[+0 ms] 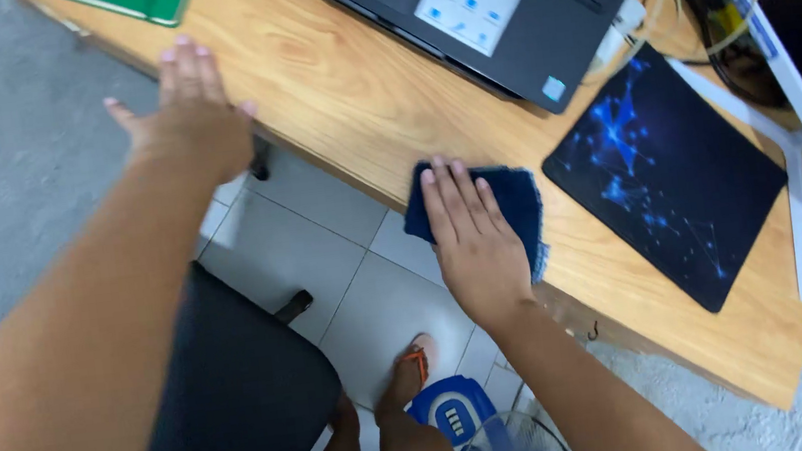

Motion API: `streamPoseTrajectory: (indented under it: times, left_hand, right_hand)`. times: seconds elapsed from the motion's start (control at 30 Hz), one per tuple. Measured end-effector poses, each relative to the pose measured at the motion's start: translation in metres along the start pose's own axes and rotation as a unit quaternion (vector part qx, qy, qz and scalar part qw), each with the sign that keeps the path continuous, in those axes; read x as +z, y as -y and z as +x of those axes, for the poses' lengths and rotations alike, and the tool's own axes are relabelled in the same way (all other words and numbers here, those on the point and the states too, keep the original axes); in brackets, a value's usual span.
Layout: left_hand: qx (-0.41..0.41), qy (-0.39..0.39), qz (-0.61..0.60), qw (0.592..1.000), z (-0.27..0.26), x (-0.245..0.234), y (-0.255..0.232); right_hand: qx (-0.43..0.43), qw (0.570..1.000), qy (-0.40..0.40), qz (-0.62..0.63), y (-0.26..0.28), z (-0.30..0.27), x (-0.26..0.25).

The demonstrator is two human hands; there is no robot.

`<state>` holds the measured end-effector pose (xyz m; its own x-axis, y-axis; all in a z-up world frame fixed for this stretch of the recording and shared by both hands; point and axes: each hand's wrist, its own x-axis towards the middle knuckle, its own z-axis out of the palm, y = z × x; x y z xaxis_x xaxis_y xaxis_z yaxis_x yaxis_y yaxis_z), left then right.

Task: Cleaning a desk surface, laptop, and mousepad using a blue cloth.

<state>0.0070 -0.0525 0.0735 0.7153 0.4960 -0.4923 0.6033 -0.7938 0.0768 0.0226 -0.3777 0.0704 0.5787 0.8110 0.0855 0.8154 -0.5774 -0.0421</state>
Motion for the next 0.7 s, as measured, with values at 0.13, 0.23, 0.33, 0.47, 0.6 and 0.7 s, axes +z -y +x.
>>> streamPoseTrajectory:
  times: [0.13,0.23,0.33,0.47,0.6,0.7]
  left_hand:
    - [0.012,-0.018,0.011,1.0,0.008,0.009,0.006]
    - [0.023,-0.021,0.012,0.999,0.014,0.008,0.009]
    - [0.026,-0.017,0.011,0.999,0.014,0.009,0.009]
    - [0.028,-0.032,0.015,0.999,0.026,0.017,0.012]
    - [0.031,-0.043,0.023,0.998,0.035,0.024,0.017]
    - [0.007,-0.015,0.024,1.0,0.025,0.015,0.008]
  right_hand:
    - [-0.02,0.999,-0.026,-0.022,-0.032,-0.055,-0.012]
    - [0.018,0.999,-0.02,-0.028,-0.075,-0.126,-0.023]
    - [0.084,0.994,-0.057,-0.036,-0.118,-0.213,-0.031]
    - [0.235,0.963,-0.071,-0.111,-0.141,-0.297,-0.031]
    - [0.51,0.695,-0.477,0.173,-0.128,-0.354,0.027]
    - [0.463,0.344,-0.54,0.614,-0.146,-0.353,0.049]
